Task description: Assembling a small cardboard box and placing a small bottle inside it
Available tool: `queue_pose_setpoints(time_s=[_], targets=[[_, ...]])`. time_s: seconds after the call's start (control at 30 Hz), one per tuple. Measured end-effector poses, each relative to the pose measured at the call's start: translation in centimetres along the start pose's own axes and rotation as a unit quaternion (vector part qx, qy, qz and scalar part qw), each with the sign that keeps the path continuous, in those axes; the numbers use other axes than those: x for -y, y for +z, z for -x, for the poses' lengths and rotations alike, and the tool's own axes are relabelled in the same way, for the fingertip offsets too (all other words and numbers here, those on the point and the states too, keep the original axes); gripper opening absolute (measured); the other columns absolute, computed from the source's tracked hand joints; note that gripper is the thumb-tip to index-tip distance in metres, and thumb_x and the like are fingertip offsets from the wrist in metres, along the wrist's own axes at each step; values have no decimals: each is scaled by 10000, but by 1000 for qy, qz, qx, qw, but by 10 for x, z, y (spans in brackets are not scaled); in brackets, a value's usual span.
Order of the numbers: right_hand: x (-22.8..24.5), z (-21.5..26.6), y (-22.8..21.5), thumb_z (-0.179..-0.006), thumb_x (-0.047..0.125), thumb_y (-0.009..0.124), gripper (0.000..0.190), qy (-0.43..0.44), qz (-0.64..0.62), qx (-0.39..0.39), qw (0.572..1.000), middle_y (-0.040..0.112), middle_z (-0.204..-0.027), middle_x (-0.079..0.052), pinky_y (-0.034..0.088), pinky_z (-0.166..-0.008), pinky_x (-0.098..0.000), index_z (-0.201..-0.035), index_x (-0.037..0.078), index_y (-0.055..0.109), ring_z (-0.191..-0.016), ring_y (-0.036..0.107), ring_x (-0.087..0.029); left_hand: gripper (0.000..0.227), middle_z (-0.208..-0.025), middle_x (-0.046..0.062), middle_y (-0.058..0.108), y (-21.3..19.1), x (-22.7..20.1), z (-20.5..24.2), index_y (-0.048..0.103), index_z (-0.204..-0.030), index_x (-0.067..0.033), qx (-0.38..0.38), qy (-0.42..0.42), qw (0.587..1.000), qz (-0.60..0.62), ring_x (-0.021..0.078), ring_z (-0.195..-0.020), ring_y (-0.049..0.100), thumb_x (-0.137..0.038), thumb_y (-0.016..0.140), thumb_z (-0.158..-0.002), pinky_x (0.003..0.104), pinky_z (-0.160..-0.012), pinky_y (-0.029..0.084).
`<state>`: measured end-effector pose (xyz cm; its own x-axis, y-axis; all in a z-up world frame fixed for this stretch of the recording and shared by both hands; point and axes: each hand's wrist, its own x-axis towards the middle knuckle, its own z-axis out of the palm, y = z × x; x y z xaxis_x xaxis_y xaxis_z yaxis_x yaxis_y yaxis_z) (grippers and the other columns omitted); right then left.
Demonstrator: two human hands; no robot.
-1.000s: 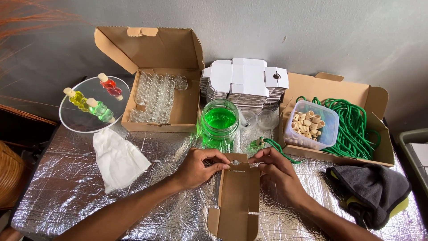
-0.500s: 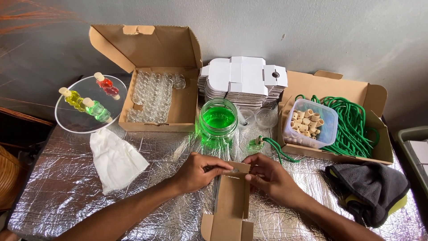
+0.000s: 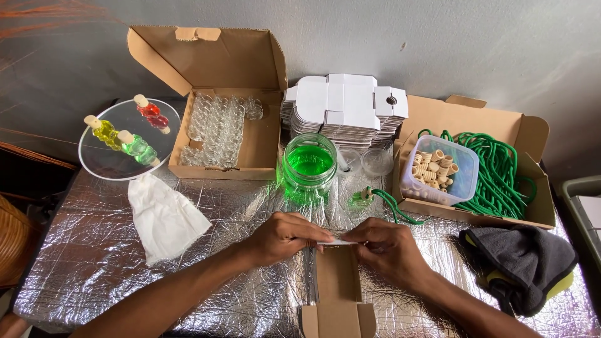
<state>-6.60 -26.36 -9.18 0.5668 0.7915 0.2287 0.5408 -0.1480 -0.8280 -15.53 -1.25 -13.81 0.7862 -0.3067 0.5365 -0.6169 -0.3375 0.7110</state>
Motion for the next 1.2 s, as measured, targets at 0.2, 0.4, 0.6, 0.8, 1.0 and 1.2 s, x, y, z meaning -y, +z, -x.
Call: queue_pose_setpoints(time_s=[0.2, 0.4, 0.6, 0.8, 1.0, 1.2], targets=[[-1, 5, 0, -776, -18, 718, 292, -75, 63, -1, 995, 792, -1035, -63, 645, -791, -272, -1023, 93, 829, -899, 782, -176, 244, -1141, 113, 759, -7, 0, -6, 750, -1087, -132, 66, 2, 996, 57, 251, -1013, 783, -18, 786, -875, 395, -955, 635], [-6, 10, -5, -775, -60, 729, 394, -66, 88, 56, 992, 770, -1171, -98, 656, -810, -311, -1126, 106, 800, -982, 787, -230, 217, -1153, 94, 768, -13, 0, -7, 748, -1138, -141, 102, 28, 994, 40, 239, -981, 752, -98, 758, -925, 376, -882, 597], [7, 1, -8, -795, 251, 828, 346, -60, 11, 99, 993, 806, -1097, -96, 653, -783, -306, -1088, 67, 806, -928, 804, -214, 225, -1145, 22, 777, -10, 10, -1, 742, -1161, -206, 119, 51, 991, 14, 185, -950, 693, -159, 756, -942, 351, -853, 528], [16, -1, -6, -665, 236, 925, 286, 88, -14, 62, 994, 848, -923, -15, 669, -614, -237, -905, 109, 839, -757, 786, -126, 208, -1126, 15, 784, -13, -9, -7, 766, -1096, -196, 106, 11, 993, 46, 170, -971, 730, -171, 808, -894, 356, -892, 537], [21, -3, -14, -751, 22, 839, 247, 9, -5, 117, 993, 829, -1009, -30, 629, -616, -241, -972, 131, 861, -797, 780, -133, 219, -1140, 109, 777, -20, -27, -14, 771, -990, -227, 148, -47, 982, 104, 230, -1036, 771, -144, 866, -811, 384, -955, 631], [22, -4, -14, -756, 311, 839, 303, 80, -31, 148, 985, 827, -1106, -37, 708, -687, -291, -998, 128, 853, -911, 798, -174, 159, -1173, 0, 777, -12, 1, 1, 759, -1042, -303, 183, 8, 983, 31, 159, -972, 725, -226, 800, -910, 393, -902, 517]])
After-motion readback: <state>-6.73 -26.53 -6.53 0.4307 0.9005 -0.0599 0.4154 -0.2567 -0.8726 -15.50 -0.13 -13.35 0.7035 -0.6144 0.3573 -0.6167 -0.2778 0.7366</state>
